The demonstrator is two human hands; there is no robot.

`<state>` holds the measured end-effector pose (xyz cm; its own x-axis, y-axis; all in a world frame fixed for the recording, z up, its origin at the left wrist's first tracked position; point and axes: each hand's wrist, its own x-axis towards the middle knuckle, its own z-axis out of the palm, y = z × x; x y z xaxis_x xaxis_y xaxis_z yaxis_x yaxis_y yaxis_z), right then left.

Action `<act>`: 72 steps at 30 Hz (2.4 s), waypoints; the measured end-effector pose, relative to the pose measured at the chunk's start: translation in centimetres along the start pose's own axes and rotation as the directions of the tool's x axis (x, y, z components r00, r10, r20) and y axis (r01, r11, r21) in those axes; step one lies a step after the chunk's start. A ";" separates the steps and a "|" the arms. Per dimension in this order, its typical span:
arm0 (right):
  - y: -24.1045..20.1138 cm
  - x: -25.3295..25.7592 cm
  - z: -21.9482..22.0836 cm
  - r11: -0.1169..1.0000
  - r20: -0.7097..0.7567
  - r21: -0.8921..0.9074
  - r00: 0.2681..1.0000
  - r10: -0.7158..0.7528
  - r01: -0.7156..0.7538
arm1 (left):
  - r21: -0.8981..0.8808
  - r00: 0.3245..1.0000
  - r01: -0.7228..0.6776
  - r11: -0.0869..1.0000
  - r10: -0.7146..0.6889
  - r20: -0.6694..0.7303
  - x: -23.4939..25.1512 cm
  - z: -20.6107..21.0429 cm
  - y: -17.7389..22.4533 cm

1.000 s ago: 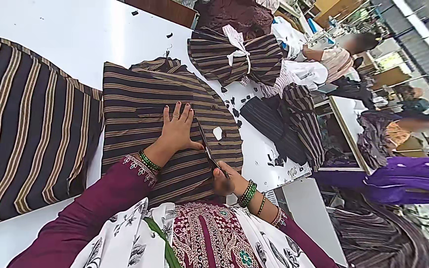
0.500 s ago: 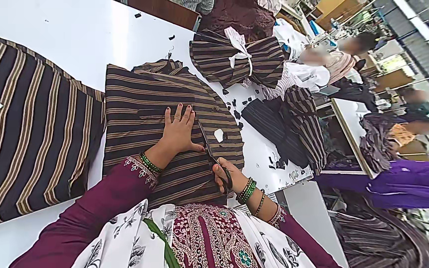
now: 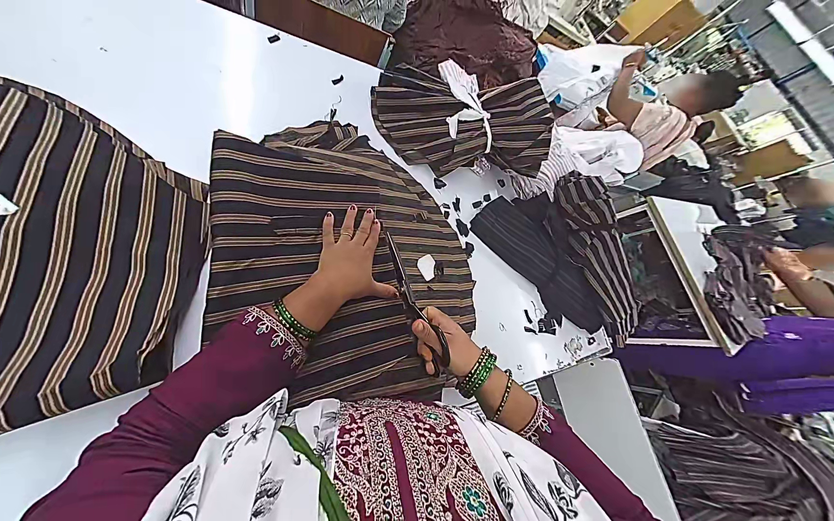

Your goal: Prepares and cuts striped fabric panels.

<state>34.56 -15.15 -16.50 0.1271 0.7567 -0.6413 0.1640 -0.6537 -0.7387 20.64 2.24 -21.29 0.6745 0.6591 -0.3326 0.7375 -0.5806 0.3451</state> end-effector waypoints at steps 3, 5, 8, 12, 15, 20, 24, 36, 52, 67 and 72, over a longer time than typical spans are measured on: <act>0.2 -0.1 -0.6 0.998 -0.101 0.026 0.993 -0.055 0.057 | 0.009 1.000 0.001 1.000 -0.001 0.009 0.0 -0.1 0.0; 0.4 -0.1 -1.9 0.996 -0.244 -0.035 0.966 -0.083 0.077 | 0.021 1.000 0.008 1.000 -0.008 0.011 -0.1 -0.2 -0.1; 1.1 0.3 -5.1 0.969 -0.511 -0.244 0.854 -0.100 -0.033 | 0.020 1.000 0.002 1.000 -0.002 -0.005 0.0 -0.2 -0.3; 2.3 0.3 -9.1 0.823 -0.659 -0.484 0.743 -0.119 -0.297 | -0.064 0.995 -0.045 0.997 0.039 -0.087 0.0 -0.2 -1.5; 2.8 0.0 -10.7 0.755 -0.666 -0.541 0.737 -0.115 -0.370 | -0.231 0.973 -0.133 0.964 0.083 -0.215 -2.7 -0.4 -2.3; 3.0 0.1 -12.2 0.690 -0.566 -0.651 0.808 -0.164 -0.316 | -0.131 0.965 -0.263 0.956 0.264 -0.013 -13.0 1.4 0.7; 0.6 1.6 -10.2 0.647 -0.314 -0.761 0.842 -0.439 0.054 | -0.100 0.917 -0.259 0.961 0.212 -0.337 -14.9 6.7 0.7; -2.9 5.2 -5.2 0.671 -0.273 -0.686 0.755 -0.596 0.281 | -0.605 0.720 -0.285 0.744 -0.251 -0.648 -15.6 4.9 0.0; 7.9 -0.6 -4.4 0.753 -0.758 0.293 0.623 -0.193 0.589 | -0.214 0.911 0.168 0.962 -0.235 -0.339 -9.9 -3.5 -7.6; 8.5 -0.1 -4.4 0.720 -0.812 0.270 0.553 -0.186 0.639 | -0.395 0.854 -0.183 0.900 -0.054 -0.518 -9.1 -6.9 -10.7; 8.6 -0.2 -4.2 0.749 -0.816 0.246 0.548 -0.183 0.616 | -0.017 0.727 -0.679 0.734 0.669 -0.152 -18.3 -4.4 -10.9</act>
<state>40.08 -20.87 -21.83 0.8380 0.5436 -0.0470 -0.0392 -0.0260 -0.9989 0.10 -1.42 -15.05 0.9789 0.1634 0.1227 0.0825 -0.8654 0.4943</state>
